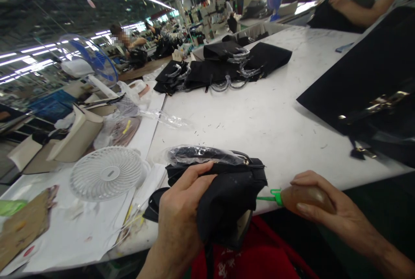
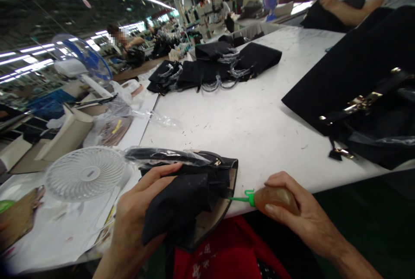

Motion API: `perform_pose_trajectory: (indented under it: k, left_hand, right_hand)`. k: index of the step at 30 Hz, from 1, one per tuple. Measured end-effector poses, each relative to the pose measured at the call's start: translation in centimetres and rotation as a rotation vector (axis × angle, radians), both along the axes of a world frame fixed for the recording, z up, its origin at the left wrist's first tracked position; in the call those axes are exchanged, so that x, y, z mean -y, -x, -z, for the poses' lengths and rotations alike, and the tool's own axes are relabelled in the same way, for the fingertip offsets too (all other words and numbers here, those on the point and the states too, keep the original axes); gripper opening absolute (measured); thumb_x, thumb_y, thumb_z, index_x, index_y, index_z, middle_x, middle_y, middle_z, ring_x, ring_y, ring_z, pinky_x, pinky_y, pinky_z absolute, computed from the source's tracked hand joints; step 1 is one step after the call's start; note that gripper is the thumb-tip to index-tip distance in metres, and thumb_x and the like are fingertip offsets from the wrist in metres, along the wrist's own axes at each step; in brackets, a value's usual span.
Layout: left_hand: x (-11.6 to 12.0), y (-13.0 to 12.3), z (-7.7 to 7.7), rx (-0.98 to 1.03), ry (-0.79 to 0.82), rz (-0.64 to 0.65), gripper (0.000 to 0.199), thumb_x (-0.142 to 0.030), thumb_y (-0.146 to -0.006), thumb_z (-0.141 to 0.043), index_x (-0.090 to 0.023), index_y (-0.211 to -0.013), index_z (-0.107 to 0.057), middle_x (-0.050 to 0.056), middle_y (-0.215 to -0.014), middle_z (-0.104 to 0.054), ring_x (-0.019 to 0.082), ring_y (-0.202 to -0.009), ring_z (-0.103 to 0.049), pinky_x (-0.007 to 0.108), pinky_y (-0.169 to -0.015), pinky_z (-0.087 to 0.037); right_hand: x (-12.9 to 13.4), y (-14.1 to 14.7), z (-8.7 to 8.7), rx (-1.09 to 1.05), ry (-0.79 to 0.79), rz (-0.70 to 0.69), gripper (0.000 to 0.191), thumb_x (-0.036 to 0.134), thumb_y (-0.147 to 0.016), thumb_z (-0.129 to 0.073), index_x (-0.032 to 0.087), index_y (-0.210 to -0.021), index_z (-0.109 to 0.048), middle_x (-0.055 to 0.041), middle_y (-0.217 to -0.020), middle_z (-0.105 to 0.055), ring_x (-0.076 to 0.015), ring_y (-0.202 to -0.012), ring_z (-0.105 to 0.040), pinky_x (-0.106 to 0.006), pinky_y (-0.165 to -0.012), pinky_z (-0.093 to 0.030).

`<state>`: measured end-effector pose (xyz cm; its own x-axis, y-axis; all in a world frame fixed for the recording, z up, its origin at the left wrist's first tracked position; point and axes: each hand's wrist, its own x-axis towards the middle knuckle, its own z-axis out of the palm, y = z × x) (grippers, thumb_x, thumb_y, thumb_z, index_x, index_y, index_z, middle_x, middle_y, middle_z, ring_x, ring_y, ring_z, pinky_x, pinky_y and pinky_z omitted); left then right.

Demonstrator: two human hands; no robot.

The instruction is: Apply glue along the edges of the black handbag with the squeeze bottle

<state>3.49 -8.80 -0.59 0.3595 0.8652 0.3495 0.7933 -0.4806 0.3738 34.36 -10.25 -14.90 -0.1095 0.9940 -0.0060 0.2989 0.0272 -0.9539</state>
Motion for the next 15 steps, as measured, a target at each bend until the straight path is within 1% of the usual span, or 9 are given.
perform_pose_trajectory:
  k: [2, 5, 7, 9, 11, 13, 15]
  left_hand:
    - [0.1, 0.1, 0.2, -0.006, 0.012, 0.003, 0.023, -0.015, -0.087, -0.056, -0.019, -0.104, -0.07, 0.008, -0.118, -0.066, 0.022, -0.117, -0.059, 0.029, -0.094, -0.054]
    - [0.4, 0.3, 0.3, -0.006, 0.026, 0.0, 0.026, -0.016, -0.087, -0.057, -0.019, -0.111, -0.069, 0.009, -0.126, -0.062, 0.023, -0.119, -0.057, 0.031, -0.096, -0.053]
    - [0.5, 0.3, 0.4, -0.007, 0.029, -0.009, 0.028, -0.016, -0.087, -0.059, -0.019, -0.113, -0.068, 0.01, -0.128, -0.06, 0.023, -0.118, -0.057, 0.03, -0.095, -0.053]
    - [0.6, 0.2, 0.3, -0.013, 0.029, -0.009, 0.028, -0.016, -0.086, -0.059, -0.019, -0.112, -0.068, 0.009, -0.124, -0.063, 0.022, -0.117, -0.058, 0.028, -0.093, -0.054]
    - [0.7, 0.0, 0.3, -0.013, 0.018, -0.002, 0.026, -0.015, -0.086, -0.058, -0.019, -0.11, -0.069, 0.007, -0.114, -0.066, 0.021, -0.113, -0.06, 0.027, -0.091, -0.054]
    - [0.7, -0.3, 0.2, 0.002, -0.005, -0.01, 0.023, -0.015, -0.086, -0.058, -0.02, -0.105, -0.07, 0.006, -0.104, -0.068, 0.02, -0.105, -0.062, 0.026, -0.086, -0.054]
    - [0.7, -0.6, 0.2, 0.021, -0.026, -0.03, 0.019, -0.016, -0.085, -0.058, -0.021, -0.098, -0.071, 0.004, -0.098, -0.067, 0.018, -0.094, -0.065, 0.025, -0.078, -0.055]
  right_hand:
    - [0.3, 0.1, -0.4, 0.01, -0.026, -0.014, 0.037, 0.044, -0.079, -0.072, 0.029, -0.11, -0.059, -0.0031, -0.112, -0.061, -0.026, -0.103, -0.062, -0.026, -0.076, -0.057]
    - [0.6, 0.2, -0.9, -0.029, -0.045, -0.107, 0.034, 0.043, -0.082, -0.07, 0.03, -0.111, -0.059, -0.004, -0.118, -0.06, -0.0275, -0.109, -0.06, -0.025, -0.074, -0.057]
    - [0.8, 0.3, -1.1, 0.0, -0.081, -0.114, 0.033, 0.041, -0.083, -0.069, 0.03, -0.112, -0.058, -0.0044, -0.119, -0.06, -0.0271, -0.109, -0.06, -0.026, -0.077, -0.057]
    - [0.9, 0.4, -1.2, 0.047, -0.116, -0.1, 0.032, 0.039, -0.084, -0.068, 0.03, -0.112, -0.057, -0.0045, -0.117, -0.06, -0.0258, -0.106, -0.061, -0.028, -0.08, -0.057]
    - [0.9, 0.5, -1.2, 0.048, -0.128, -0.111, 0.03, 0.04, -0.084, -0.068, 0.03, -0.111, -0.058, -0.0047, -0.116, -0.06, -0.026, -0.105, -0.062, -0.028, -0.079, -0.057]
    - [0.9, 0.5, -1.3, 0.041, -0.133, -0.116, 0.03, 0.041, -0.085, -0.067, 0.03, -0.111, -0.059, -0.0048, -0.117, -0.06, -0.0264, -0.105, -0.062, -0.027, -0.077, -0.058]
    - [1.0, 0.6, -1.5, 0.071, -0.143, -0.105, 0.031, 0.04, -0.084, -0.068, 0.031, -0.113, -0.058, -0.004, -0.116, -0.061, -0.0249, -0.102, -0.063, -0.027, -0.076, -0.057]
